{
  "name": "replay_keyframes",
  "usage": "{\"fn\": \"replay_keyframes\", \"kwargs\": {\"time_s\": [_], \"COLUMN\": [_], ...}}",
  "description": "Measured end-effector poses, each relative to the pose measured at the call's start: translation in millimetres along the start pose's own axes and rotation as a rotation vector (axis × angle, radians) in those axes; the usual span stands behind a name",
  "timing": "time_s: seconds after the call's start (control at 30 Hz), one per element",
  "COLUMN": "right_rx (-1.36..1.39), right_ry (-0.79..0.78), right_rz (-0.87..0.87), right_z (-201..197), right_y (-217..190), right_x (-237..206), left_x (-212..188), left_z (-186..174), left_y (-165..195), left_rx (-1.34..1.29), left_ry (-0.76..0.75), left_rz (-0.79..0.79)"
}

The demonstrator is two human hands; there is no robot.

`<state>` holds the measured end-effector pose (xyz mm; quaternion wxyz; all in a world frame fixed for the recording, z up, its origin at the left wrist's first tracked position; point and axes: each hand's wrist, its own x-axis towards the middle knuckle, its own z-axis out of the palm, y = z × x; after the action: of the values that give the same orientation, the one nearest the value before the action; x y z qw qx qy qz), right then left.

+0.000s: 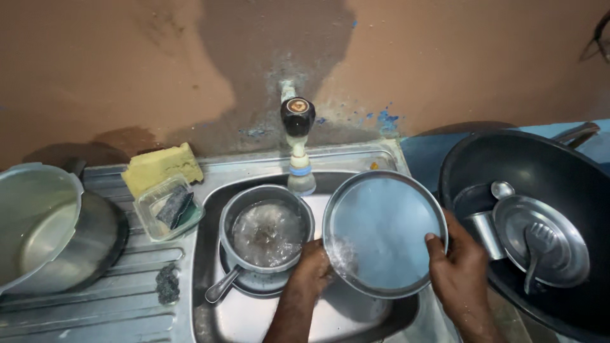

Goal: The person washes a stack of metal plates and a spoon in a kitchen sink. They scrub each item with a sponge and rinse it under running water from a wall-mounted tap, placing the cleaned items into a black basin to the right.

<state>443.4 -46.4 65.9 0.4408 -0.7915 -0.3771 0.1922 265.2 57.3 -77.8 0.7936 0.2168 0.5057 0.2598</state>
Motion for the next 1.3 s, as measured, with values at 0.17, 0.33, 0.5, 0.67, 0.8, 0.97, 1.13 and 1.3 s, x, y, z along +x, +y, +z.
{"fn": "replay_keyframes", "kwargs": {"time_s": [0.17,0.33,0.5,0.67,0.8,0.97,1.13,1.3], "right_rx": [0.219,0.674,1.185,1.142,1.100,0.690,-0.250,-0.640], "right_ry": [-0.083,-0.249,-0.293,-0.360,-0.331,-0.263,-0.057,-0.245], "right_rz": [0.110,0.319,0.646,0.992,0.999,0.834,0.310,0.031], "right_z": [26,73,113,153,165,156,131,149], "right_y": [35,94,143,142,131,124,112,102], "right_x": [9,7,3,-17,-28,-9,17,0], "left_x": [-40,-71,-92,-122,-149,-166,-166,-146], "left_z": [-22,-36,-42,-27,-17,-34,-69,-98], "left_y": [21,33,36,26,17,10,2,-12], "left_rx": [-0.196,0.111,0.584,0.778,0.894,1.034,1.034,0.250], "left_ry": [-0.027,0.016,0.168,0.275,0.205,0.213,0.318,0.645], "left_rz": [0.041,0.104,0.550,0.634,1.044,1.442,1.454,0.724]}}
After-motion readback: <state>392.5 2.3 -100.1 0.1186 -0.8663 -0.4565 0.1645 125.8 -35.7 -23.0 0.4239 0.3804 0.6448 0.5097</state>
